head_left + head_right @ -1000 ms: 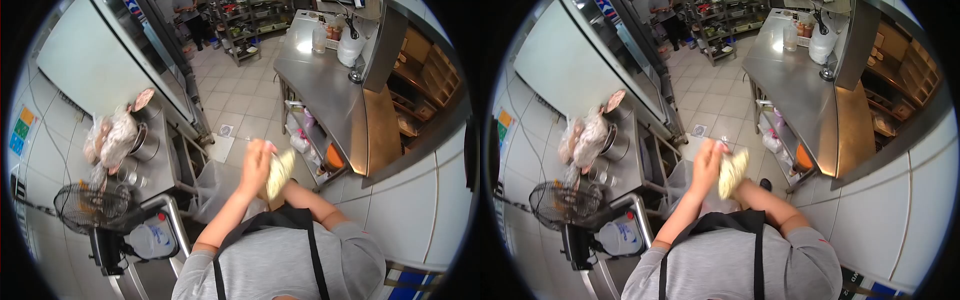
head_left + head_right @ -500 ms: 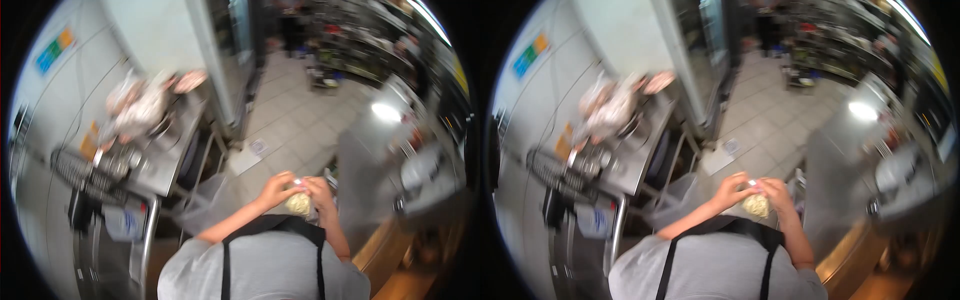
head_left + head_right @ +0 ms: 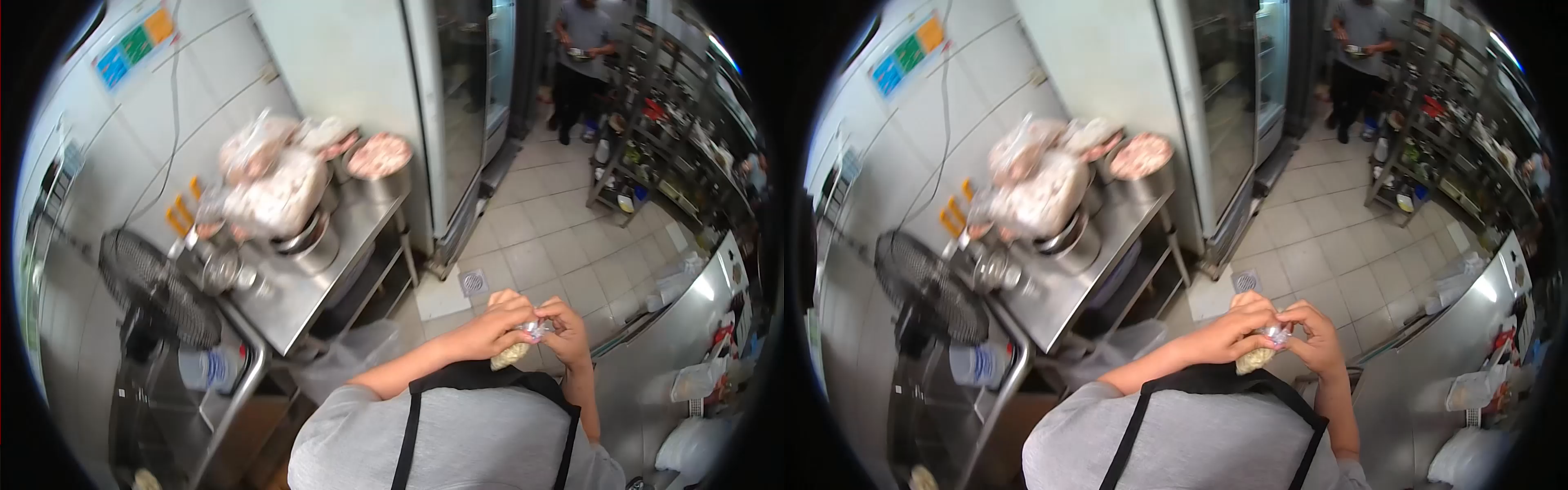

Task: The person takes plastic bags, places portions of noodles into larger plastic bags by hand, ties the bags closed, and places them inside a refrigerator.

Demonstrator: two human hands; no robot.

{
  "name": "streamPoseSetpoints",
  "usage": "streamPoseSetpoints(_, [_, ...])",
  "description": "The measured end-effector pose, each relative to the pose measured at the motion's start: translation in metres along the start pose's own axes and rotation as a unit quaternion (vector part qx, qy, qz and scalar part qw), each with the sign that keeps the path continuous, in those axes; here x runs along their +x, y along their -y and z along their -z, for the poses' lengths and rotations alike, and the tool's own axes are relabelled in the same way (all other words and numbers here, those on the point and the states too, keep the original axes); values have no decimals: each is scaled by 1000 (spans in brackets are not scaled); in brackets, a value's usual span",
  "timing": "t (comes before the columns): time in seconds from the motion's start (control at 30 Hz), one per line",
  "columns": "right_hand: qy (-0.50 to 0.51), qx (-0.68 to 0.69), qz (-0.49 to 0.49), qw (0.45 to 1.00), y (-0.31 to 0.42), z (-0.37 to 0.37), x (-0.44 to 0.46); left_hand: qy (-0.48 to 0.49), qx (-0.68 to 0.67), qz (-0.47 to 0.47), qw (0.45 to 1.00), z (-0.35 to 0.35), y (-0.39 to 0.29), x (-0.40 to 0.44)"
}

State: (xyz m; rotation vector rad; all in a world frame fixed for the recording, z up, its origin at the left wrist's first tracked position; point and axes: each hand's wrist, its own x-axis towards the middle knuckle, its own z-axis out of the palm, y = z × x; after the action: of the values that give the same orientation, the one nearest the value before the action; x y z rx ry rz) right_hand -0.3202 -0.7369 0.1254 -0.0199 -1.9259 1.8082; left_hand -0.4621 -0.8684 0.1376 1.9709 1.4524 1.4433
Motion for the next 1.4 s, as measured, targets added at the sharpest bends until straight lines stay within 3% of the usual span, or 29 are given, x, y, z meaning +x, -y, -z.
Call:
streamPoseSetpoints(0.1, [-14,-203,22,979,12,33,37,7,-5,42,999,16,32,48])
streamPoseSetpoints(0.2, [-133,-216,38,967,-3,57,51,84,-57,34,994,12,80,99])
streamPoseSetpoints(0.4, [-300,-313,19,901,-18,115,41,77,-120,59,988,-64,136,181])
streamPoseSetpoints(0.5, [-361,-344,22,866,-7,146,33,81,-217,133,964,-110,152,216])
streamPoseSetpoints(0.53, [-372,-318,28,872,-8,157,27,100,-239,154,954,-121,156,230])
streamPoseSetpoints(0.63, [-409,-265,49,872,-6,193,8,183,-299,79,933,-143,160,269])
streamPoseSetpoints(0.67, [-466,-145,28,873,-9,202,2,216,-274,31,936,-151,158,280])
streamPoseSetpoints(0.77, [-463,-284,3,840,12,236,-4,306,-387,45,869,-178,160,311])
streamPoseSetpoints(1.0, [-485,-264,73,831,5,306,4,392,-439,-11,808,-203,172,377])
streamPoseSetpoints(1.1, [-472,-302,59,826,7,330,36,350,-512,115,776,-204,187,390])
streamPoseSetpoints(1.2, [-447,-298,82,839,4,353,61,273,-519,77,807,-197,197,408])
streamPoseSetpoints(1.27, [-428,-297,125,844,0,367,85,295,-564,152,756,-173,191,427])
streamPoseSetpoints(1.33, [-412,-296,139,850,-2,377,108,275,-431,43,858,-162,205,439])
streamPoseSetpoints(1.4, [-395,-307,148,853,-12,387,141,268,-330,-26,905,-139,227,453])
